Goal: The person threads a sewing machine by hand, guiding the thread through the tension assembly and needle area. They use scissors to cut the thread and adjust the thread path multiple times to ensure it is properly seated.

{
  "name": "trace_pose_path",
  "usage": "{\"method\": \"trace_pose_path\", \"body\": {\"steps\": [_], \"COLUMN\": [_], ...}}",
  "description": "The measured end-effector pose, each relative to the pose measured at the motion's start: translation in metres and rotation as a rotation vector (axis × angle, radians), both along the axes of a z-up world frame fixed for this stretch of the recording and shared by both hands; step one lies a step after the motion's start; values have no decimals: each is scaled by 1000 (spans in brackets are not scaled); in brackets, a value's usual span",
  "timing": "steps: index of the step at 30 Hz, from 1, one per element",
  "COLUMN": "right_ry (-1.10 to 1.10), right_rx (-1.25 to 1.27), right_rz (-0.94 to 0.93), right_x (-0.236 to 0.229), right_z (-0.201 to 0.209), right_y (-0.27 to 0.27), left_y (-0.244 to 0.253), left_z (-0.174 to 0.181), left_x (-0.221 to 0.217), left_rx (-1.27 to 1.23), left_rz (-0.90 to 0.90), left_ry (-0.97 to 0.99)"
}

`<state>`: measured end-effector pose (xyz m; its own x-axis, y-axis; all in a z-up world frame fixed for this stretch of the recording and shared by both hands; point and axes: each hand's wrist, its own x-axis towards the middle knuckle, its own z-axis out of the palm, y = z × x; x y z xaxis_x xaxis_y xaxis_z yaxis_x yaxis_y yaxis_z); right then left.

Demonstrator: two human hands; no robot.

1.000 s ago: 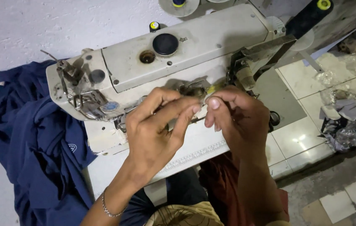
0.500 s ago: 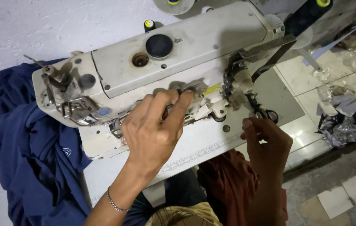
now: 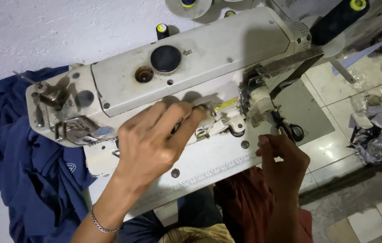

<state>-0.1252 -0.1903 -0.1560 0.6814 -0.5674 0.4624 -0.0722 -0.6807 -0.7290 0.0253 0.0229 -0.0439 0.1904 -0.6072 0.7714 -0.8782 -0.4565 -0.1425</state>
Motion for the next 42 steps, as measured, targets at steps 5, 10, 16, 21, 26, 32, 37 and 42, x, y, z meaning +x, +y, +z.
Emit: {"method": "trace_pose_path", "body": {"steps": [5,10,16,21,26,32,37,42], "right_ry": [3,0,-3,20,-8,-23,-2,22], "right_rx": [-1,-14,0,39,1,-50,-23,-38], "right_rz": [12,55,69,64,103,125,124,108], "right_x": [-2,-1,-2,-2,-1,-1,-2,-1], "right_z": [-7,-13,-21,-20,-17,-27,-31,-41], "right_y": [-2,0,-1,5,10,8,8,8], "left_y": [1,0,-3,0,1,1,2,-1], "left_z": [-6,-7,2,3,2,5,0,0], "left_x": [5,4,3,1,-1,2,6,6], "left_rx": [-46,-62,-48,-24,-16,27,51,-15], "left_rz": [-88,-107,-110,-73,-61,-58,-60,-104], "left_ry": [24,155,147,150,173,45,11,129]}}
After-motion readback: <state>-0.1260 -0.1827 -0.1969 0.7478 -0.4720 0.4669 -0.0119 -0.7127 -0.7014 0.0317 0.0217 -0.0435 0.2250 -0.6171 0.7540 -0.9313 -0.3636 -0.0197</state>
